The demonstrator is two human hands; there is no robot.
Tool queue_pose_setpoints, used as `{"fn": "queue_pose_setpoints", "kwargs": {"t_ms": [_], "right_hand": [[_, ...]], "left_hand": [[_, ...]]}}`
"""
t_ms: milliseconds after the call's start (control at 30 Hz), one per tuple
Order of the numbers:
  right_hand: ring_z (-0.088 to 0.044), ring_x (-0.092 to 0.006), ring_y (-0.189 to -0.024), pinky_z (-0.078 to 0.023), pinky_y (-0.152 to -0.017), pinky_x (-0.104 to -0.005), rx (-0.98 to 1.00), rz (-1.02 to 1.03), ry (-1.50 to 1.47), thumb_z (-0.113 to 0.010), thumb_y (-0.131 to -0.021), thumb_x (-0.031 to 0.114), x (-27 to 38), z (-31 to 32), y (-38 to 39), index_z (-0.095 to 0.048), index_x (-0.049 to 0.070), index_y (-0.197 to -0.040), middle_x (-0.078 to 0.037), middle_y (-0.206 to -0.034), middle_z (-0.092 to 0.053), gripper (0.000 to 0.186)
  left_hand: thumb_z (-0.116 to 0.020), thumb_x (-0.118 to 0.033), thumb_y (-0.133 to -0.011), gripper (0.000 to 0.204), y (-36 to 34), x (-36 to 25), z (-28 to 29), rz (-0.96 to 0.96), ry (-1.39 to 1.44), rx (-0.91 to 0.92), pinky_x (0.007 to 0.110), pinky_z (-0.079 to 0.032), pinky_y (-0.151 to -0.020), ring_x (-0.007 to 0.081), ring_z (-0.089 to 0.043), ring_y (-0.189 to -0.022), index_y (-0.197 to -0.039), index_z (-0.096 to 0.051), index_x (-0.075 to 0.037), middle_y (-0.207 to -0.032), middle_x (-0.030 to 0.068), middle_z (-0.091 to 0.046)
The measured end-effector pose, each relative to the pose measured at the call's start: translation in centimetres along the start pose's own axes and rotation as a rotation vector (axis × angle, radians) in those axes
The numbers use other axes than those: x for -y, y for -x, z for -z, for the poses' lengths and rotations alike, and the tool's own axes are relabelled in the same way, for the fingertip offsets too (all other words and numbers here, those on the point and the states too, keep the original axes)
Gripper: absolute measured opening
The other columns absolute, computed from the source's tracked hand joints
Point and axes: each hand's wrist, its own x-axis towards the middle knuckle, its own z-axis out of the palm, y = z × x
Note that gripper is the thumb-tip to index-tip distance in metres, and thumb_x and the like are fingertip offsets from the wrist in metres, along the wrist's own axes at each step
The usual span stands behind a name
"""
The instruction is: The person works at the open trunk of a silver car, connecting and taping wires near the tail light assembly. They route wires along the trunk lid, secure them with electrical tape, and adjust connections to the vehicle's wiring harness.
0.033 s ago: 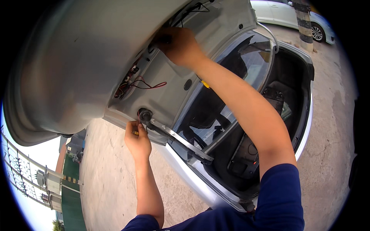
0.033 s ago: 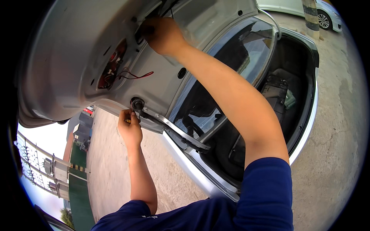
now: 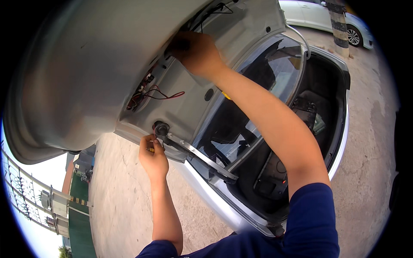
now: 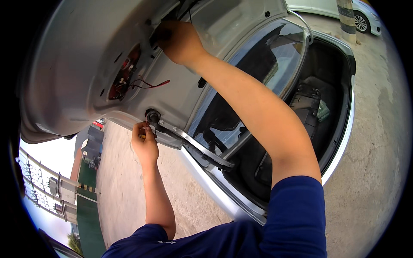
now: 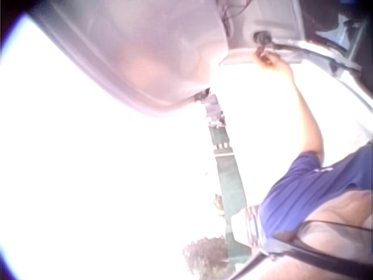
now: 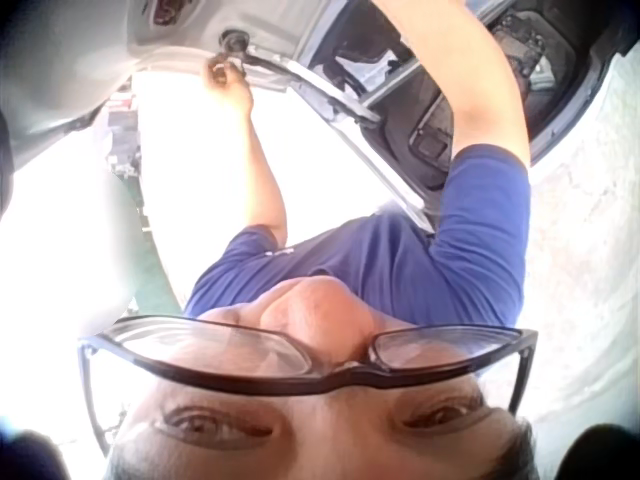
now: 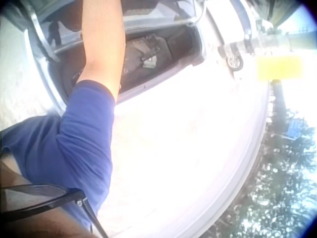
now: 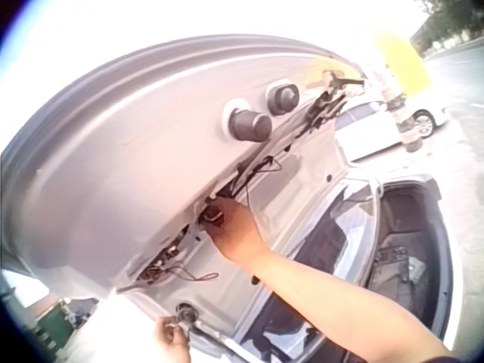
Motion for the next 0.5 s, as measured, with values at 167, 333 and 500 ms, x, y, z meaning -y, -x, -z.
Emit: {"fn": "queue_pose_setpoints", "kwargs": {"t_ms": [167,333,500], "right_hand": [[-0.081,-0.0334,-0.094,-0.063,-0.083,-0.0425,-0.032,-0.087,0.105,-0.079,-0.092,0.018,0.6,-1.2,0.8,-0.081,0.006,-0.111,-0.014,-0.101,-0.084,0.023],[-0.08,-0.0337,-0.096,-0.062,-0.086,-0.0437,0.007,-0.046,0.13,-0.07,-0.092,0.011,0.7,-1.0,0.7,-0.081,0.008,-0.113,-0.015,-0.103,-0.083,0.024],[-0.078,-0.0373,-0.098,-0.061,-0.087,-0.0465,0.029,0.071,0.211,-0.07,-0.089,0.011,0.4,-2.0,0.5,-0.078,0.008,-0.109,-0.017,-0.104,-0.081,0.022]], "left_hand": [[-0.058,-0.004,-0.111,0.009,1.1,0.2,0.6,0.083,0.16,0.02,0.026,-0.05,-0.064,0.0091,-0.06,-0.071,-0.113,-0.066,-0.004,-0.081,0.0016,-0.064],[-0.059,-0.007,-0.114,0.008,1.6,3.8,1.5,0.038,0.362,0.058,0.029,-0.055,-0.077,0.0119,-0.064,-0.081,-0.112,-0.067,-0.004,-0.09,0.0034,-0.067],[-0.062,-0.009,-0.114,0.008,2.7,5.8,1.8,-0.049,0.41,0.172,0.033,-0.055,-0.095,0.0148,-0.068,-0.099,-0.114,-0.067,-0.003,-0.101,0.0037,-0.071]]}}
